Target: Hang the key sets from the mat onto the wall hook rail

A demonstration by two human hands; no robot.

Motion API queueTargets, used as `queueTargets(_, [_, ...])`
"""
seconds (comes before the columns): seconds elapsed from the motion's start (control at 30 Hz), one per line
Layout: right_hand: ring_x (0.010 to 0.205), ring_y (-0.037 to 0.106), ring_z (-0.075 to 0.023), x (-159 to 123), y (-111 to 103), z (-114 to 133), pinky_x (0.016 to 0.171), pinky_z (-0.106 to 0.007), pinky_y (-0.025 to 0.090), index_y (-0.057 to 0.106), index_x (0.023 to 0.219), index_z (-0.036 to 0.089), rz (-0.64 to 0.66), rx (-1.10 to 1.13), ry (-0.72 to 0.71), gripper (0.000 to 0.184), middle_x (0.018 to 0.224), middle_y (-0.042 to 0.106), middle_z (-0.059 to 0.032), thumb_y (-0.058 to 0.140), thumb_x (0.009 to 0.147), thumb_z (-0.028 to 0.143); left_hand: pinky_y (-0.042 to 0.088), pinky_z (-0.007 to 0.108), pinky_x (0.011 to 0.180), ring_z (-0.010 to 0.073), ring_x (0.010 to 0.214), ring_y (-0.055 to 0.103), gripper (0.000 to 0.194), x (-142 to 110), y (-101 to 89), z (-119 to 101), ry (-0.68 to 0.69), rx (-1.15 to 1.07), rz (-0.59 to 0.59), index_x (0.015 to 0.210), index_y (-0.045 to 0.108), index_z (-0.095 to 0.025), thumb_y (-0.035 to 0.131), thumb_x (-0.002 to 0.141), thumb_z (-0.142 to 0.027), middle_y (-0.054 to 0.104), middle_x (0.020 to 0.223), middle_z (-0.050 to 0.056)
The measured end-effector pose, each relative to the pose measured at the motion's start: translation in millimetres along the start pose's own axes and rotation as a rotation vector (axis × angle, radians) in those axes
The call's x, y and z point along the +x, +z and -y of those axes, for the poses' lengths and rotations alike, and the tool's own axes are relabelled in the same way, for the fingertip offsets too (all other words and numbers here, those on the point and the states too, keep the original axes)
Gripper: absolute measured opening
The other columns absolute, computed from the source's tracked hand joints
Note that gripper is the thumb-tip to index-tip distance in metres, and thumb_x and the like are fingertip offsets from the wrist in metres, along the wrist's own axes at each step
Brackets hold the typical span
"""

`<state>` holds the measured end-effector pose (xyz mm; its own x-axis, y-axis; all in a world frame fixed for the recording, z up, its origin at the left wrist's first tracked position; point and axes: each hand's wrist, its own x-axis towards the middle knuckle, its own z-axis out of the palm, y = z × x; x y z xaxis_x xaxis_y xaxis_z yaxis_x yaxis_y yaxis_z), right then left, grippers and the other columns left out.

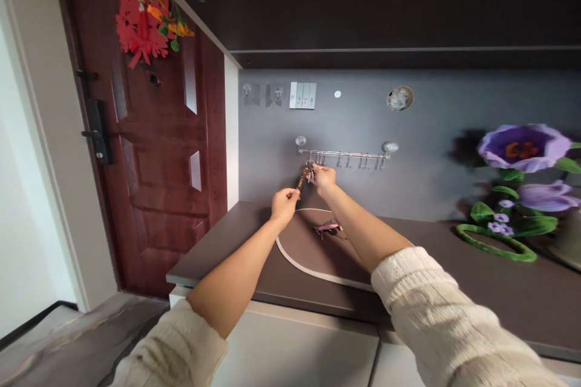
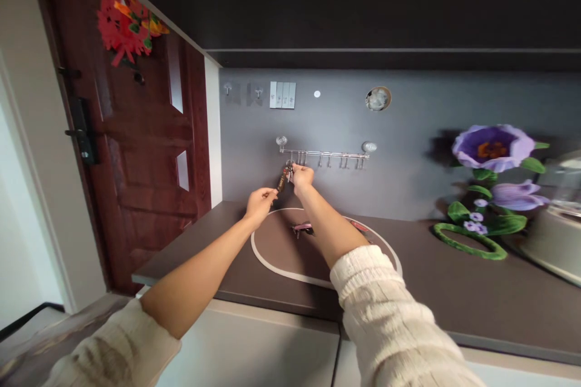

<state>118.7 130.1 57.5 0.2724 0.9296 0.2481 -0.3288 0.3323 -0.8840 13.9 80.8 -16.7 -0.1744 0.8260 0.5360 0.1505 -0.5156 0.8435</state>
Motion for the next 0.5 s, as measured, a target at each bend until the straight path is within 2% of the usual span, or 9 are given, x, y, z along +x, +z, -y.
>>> queueTargets(0.2, [0.041,0.052,-0.005,2.0,5.6,-3.6,0.044,-0.016,0.048,0.05,0.061,0.013,-0.091,0.059,0.011,0.019,0.047,0.053,0.0033,0.049,0.08,0.011,0.037,0.022,0.056,0.0095,0.054,0.05,0.021,-0.2,-1.0,2.1,0.005,0.01,-0.011,0.07,0.063,-0.014,0.051,0.071,-0.031,0.062,0.064,0.003])
queueTargets(0.5, [0.04,0.053,-0.0063,8.2,-1.0,-11.5,0.04,-0.016,0.046,0.052,0.063,0.012,-0.056,-0.062,0.017,0.016,0.045,0.054,0.002,0.051,0.079,0.012,0.039,0.023,0.059,0.0105,0.058,0.052,0.022,1.4,-2.4,2.9,-0.002,0.001,-0.006,0.072,0.063,-0.013,0.051,0.072,-0.031,0.064,0.068,0.004])
